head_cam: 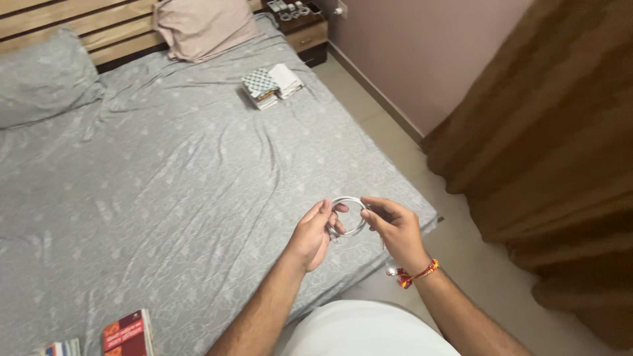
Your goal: The person picks up a coiled white cable from a bed, carries it to a nightstand, and places it there; they then pick up a folded white garment and carry it across the room.
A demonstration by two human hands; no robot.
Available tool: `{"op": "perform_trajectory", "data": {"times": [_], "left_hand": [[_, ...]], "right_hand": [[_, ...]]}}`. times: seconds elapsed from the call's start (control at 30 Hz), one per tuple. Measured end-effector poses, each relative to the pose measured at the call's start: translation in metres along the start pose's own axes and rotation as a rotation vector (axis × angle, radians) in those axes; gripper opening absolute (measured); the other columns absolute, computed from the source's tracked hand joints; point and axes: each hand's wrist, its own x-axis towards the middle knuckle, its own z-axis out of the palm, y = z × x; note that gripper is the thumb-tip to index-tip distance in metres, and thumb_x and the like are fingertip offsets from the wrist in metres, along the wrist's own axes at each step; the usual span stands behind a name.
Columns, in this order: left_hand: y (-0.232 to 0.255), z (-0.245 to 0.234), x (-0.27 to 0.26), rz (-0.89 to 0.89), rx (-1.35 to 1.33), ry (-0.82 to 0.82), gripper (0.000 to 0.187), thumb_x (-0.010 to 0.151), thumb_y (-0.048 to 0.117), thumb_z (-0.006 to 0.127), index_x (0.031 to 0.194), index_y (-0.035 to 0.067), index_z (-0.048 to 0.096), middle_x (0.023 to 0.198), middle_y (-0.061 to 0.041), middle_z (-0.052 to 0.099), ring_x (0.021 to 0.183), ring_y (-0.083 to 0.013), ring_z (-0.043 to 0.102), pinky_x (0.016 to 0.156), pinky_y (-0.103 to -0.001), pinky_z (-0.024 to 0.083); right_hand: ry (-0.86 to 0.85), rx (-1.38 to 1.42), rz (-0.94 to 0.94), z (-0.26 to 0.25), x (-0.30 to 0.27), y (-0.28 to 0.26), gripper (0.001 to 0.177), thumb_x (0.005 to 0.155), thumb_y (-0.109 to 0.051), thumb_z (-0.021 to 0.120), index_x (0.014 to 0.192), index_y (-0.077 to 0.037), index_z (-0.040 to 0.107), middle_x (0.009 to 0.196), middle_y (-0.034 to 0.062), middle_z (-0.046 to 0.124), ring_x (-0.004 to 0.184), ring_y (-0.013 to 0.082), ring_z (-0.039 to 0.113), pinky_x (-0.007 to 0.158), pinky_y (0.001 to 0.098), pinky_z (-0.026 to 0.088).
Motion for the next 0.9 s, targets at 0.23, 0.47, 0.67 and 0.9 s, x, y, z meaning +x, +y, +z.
{"op": "perform_trajectory", "data": {"times": [0.23,0.47,0.67,0.9], "left_hand": [[-0.042,0.059,0.046,-0.049,0.050,-0.116,0.037,0.109,0.036,0.044,0.094,0.006,0.058,0.080,-0.003,0.054,0.080,-0.0194,0.062,0.081,-0.036,0.052],[-0.090,0.131,0.087,0.194,0.665,-0.001,0.034,0.109,0.033,0.043,0.089,0.007,0.054,0.073,-0.003,0.061,0.071,-0.0132,0.063,0.069,-0.031,0.052],[-0.123,0.188,0.105,0.155,0.633,-0.115,0.034,0.110,0.033,0.043,0.090,0.008,0.052,0.079,-0.003,0.060,0.075,-0.0116,0.064,0.069,-0.029,0.053],[-0.158,0.237,0.124,-0.144,0.276,-0.229,0.035,0.111,0.036,0.040,0.089,0.010,0.052,0.082,-0.004,0.061,0.074,-0.0117,0.060,0.068,-0.028,0.051]], "right_hand": [[0.060,-0.011,-0.005,-0.090,0.006,0.013,0.031,0.088,-0.014,0.078,0.115,0.001,0.076,0.090,0.0023,0.077,0.079,0.0080,0.068,0.070,0.0234,0.056],[-0.095,0.161,0.220,-0.185,0.008,0.017,0.037,0.090,-0.005,0.067,0.126,0.002,0.068,0.108,0.0067,0.077,0.097,0.0139,0.072,0.089,0.0272,0.058],[-0.044,0.091,0.289,-0.246,-0.003,0.018,0.045,0.083,-0.001,0.074,0.127,0.006,0.067,0.115,0.0099,0.077,0.105,0.0158,0.072,0.093,0.0294,0.058],[0.161,0.143,0.158,-0.298,-0.018,0.047,0.036,0.083,-0.003,0.077,0.116,0.008,0.070,0.103,0.0128,0.076,0.094,0.0158,0.072,0.085,0.0292,0.060]]}}
